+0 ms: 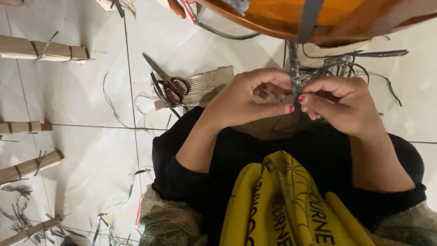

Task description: The person weaves dark flexible strips together and ties them around a wooden post or chair leg.

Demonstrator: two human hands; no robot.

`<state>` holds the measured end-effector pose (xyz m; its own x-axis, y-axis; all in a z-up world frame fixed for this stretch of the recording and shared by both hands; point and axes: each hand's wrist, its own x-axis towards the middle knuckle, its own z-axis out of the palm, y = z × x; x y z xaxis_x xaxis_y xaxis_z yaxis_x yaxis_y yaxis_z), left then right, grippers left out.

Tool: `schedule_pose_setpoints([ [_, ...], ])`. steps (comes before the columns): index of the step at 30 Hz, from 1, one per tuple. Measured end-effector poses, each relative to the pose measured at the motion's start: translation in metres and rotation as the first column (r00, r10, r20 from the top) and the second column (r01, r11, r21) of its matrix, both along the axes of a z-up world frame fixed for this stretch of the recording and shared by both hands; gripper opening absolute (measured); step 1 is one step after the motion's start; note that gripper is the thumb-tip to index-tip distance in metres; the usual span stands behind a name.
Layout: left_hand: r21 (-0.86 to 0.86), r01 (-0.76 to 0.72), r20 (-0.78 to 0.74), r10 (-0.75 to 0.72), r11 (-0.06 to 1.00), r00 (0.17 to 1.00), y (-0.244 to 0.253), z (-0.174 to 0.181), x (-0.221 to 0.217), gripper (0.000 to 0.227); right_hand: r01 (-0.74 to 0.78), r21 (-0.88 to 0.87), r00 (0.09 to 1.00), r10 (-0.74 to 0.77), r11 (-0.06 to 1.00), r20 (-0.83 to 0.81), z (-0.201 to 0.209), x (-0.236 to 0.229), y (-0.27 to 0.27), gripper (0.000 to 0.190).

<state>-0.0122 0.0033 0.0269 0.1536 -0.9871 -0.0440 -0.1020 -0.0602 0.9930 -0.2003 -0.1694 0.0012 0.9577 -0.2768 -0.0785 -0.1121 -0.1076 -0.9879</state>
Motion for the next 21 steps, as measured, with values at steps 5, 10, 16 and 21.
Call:
schedule_pose_setpoints([
  [5,-0.135,-0.093,-0.012,0.092,0.986,0.996,-0.011,-0.003,-0.015,0.008,-0.051,-0.034,0.998,0.052,0.998,0.032,0.006,-0.001,-0.001,0.006],
  [10,-0.091,-0.118,-0.035,0.116,0.989,0.993,-0.011,-0.009,-0.015,0.013,-0.045,-0.061,0.999,0.044,0.997,-0.024,0.007,-0.006,-0.007,0.008],
  [16,-0.056,-0.066,-0.113,0.059,0.996,0.992,-0.013,-0.008,-0.013,0.015,0.017,0.049,0.999,-0.016,0.999,-0.029,0.004,-0.007,-0.010,0.009],
  [21,-0.094,-0.047,-0.158,0.031,0.994,0.987,-0.013,-0.010,-0.014,0.015,0.002,0.109,0.999,0.003,0.994,-0.043,0.001,-0.008,-0.013,0.009],
])
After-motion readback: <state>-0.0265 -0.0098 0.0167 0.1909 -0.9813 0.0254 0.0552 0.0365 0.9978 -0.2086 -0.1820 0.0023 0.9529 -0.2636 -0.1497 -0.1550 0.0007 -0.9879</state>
